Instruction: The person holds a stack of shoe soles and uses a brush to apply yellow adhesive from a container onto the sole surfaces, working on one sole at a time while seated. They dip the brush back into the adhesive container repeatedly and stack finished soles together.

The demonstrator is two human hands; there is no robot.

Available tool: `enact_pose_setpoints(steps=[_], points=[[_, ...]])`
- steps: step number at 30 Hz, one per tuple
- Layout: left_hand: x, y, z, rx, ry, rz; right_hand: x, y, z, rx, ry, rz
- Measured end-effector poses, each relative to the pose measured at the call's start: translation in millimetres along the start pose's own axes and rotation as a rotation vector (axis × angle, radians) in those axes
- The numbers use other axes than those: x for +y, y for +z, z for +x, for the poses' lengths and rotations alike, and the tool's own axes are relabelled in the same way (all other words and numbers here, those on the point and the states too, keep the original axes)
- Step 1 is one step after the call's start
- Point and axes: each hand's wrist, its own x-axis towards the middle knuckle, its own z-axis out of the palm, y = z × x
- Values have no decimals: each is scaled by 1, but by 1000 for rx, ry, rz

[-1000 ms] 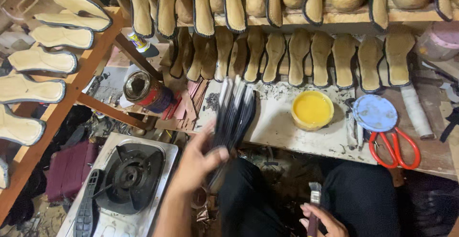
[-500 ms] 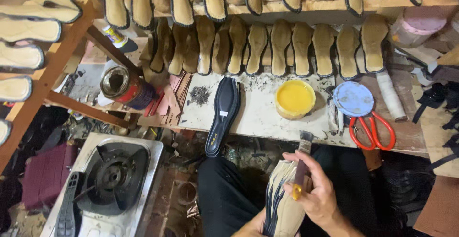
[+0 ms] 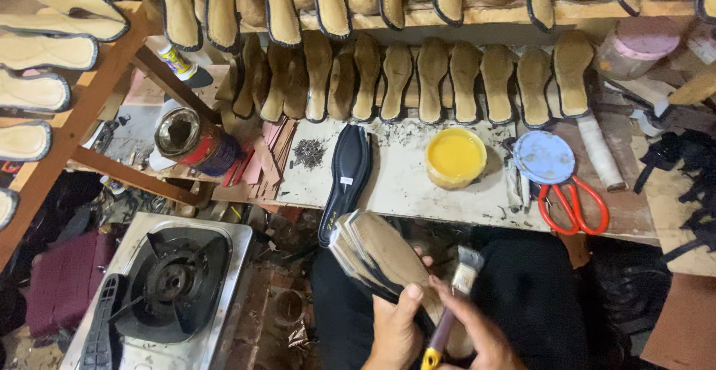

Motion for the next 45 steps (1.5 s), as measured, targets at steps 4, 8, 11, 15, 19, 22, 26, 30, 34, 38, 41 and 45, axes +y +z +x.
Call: enact_pose_setpoints(steps=[4, 8, 11, 15, 19, 22, 26, 30, 34, 38, 41, 45], points=[[27, 15, 5, -7, 163, -58, 33, 6, -11, 51, -171, -116], [72, -16, 18, -16, 419, -36, 43, 1, -26, -123, -156, -65], [65, -23, 19, 15, 388, -52, 42, 10, -36, -137, -176, -154], [60, -16, 23, 25, 388, -85, 33, 17, -30, -146, -161, -343], [55, 6, 10, -19, 386, -132, 8, 0, -10, -21, -208, -210], [21, 28, -7, -282, 309, -197, -8, -3, 17, 119, -286, -327], [1, 11, -2, -179, -52, -38, -26, -1, 32, 3, -283, -541], [12, -19, 8, -110, -49, 67, -23, -27, 34, -43, -247, -455], [32, -37, 6, 11, -157, 26, -14, -54, 22, 274, 62, -105], [39, -49, 2, -36, -213, 60, -9, -100, 40, 359, 170, -4], [34, -55, 1, -29, -257, 6, -10, -126, 83, 359, 194, 60], [33, -57, 1, -26, -264, 16, -25, -132, 146, 348, 247, 254]])
